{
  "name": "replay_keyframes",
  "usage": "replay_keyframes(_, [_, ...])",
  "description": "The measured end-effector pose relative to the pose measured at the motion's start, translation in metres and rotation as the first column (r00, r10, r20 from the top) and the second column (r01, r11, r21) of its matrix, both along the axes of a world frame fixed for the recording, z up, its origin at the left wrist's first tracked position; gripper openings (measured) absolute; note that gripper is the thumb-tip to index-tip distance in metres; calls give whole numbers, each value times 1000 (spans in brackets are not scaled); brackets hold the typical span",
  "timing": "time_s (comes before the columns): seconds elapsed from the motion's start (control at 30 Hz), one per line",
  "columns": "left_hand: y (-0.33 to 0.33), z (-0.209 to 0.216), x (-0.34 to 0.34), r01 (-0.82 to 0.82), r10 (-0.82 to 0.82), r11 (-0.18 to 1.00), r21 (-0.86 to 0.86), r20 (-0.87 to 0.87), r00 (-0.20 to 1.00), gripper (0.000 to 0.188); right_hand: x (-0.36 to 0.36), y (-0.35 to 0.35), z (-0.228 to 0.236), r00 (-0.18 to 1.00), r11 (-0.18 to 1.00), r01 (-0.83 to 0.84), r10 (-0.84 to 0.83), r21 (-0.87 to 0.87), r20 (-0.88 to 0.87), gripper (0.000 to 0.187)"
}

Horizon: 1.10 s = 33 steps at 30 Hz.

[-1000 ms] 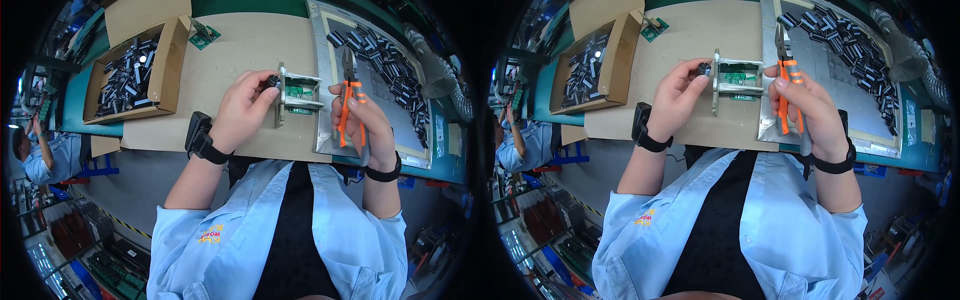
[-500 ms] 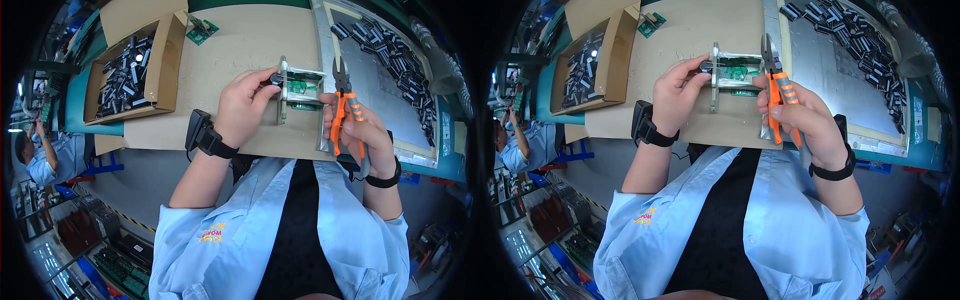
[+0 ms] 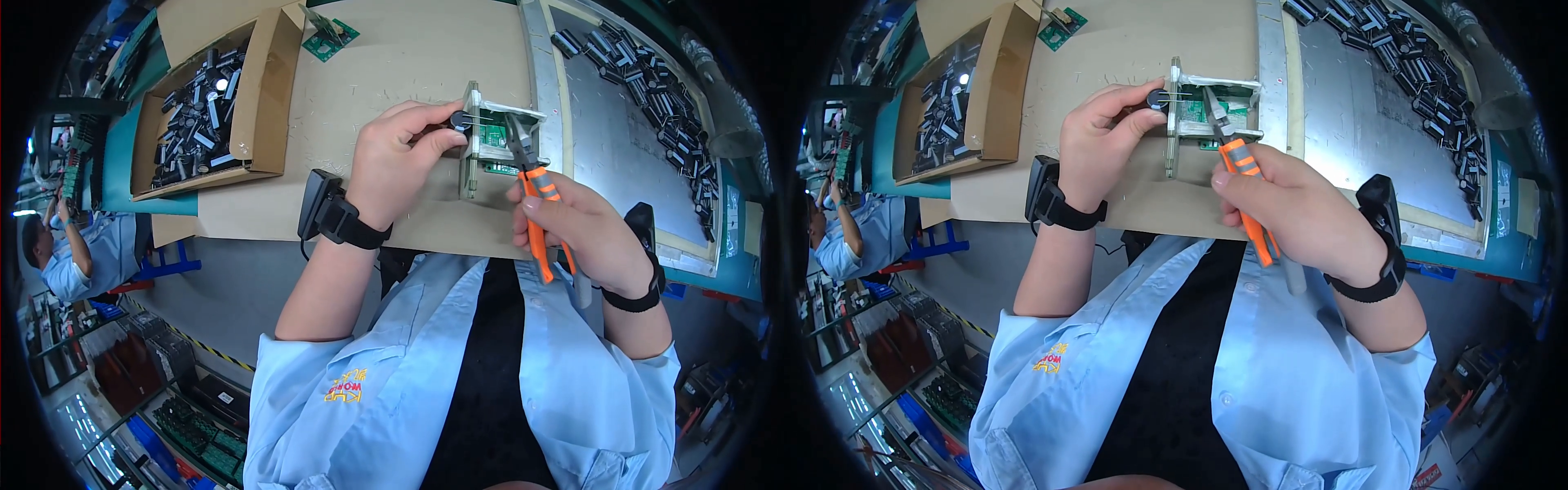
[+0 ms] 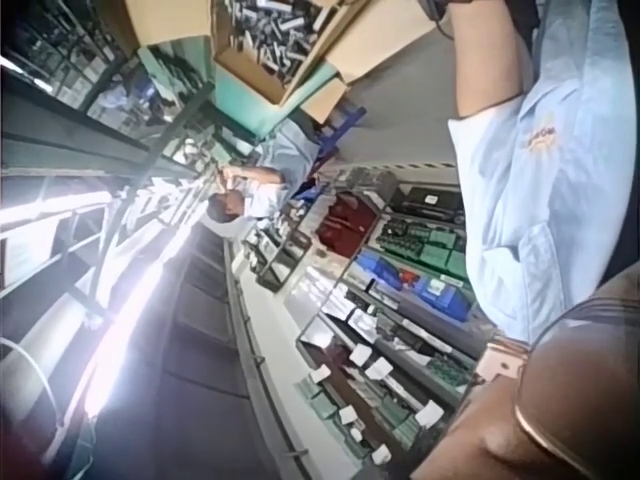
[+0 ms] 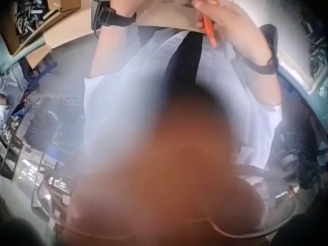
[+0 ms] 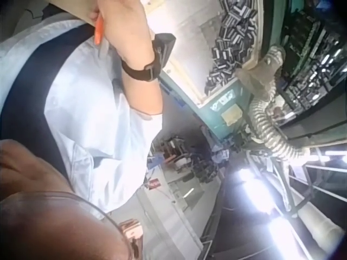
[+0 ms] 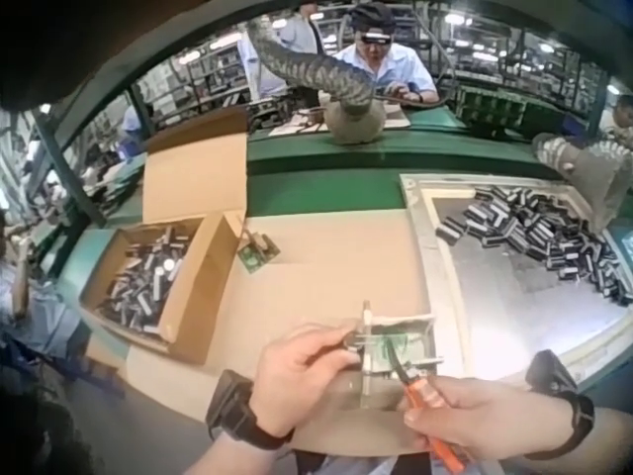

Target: Using pliers to trim pins or excess material from electronic components at a workbench.

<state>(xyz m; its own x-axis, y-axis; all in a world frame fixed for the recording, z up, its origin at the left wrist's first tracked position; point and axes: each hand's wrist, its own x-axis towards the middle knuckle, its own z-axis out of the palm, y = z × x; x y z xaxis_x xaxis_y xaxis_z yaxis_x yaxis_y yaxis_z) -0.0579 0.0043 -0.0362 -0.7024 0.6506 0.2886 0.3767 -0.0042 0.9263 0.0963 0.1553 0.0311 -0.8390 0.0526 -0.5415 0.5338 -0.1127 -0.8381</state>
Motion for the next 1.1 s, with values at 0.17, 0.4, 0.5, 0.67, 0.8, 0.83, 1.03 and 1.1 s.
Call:
replay_keyframes(0.17, [0, -2, -4, 21, -21, 1000, -21, -9, 1000, 26, -7, -9, 0, 993, 999, -43, 39, 31, 112, 32])
replay_keyframes(0.4, [0, 0, -2, 52, -54, 998, 21, 95, 994, 28, -16, -20, 0, 997, 999, -12, 9, 39, 80, 30])
replay_keyframes(0.5, [0, 2, -1, 52, -56, 998, 38, 117, 991, 28, -21, -25, 1, 998, 998, -2, -3, 69, 68, 28])
replay_keyframes(0.67, [1, 4, -1, 38, -40, 999, 33, 55, 998, 24, -26, -35, 1, 996, 995, -3, -6, 101, 90, 27])
replay_keyframes(0.8, [1, 3, -2, 37, -38, 999, 23, 38, 999, 25, -23, -41, -5, 998, 989, 26, -33, 143, 46, 27])
replay_keyframes(0.83, [0, 2, -2, 36, -37, 999, 21, 26, 999, 26, -23, -41, -6, 999, 987, 12, -19, 157, 44, 27])
replay_keyframes(1.03, [-1, 0, -4, 40, -40, 999, -5, -27, 999, 28, -23, -44, -8, 999, 985, 31, -33, 172, 10, 28])
replay_keyframes(1.1, [0, -1, -3, 40, -41, 999, -3, -33, 999, 28, -22, -46, -7, 997, 983, 63, -68, 171, 25, 28])
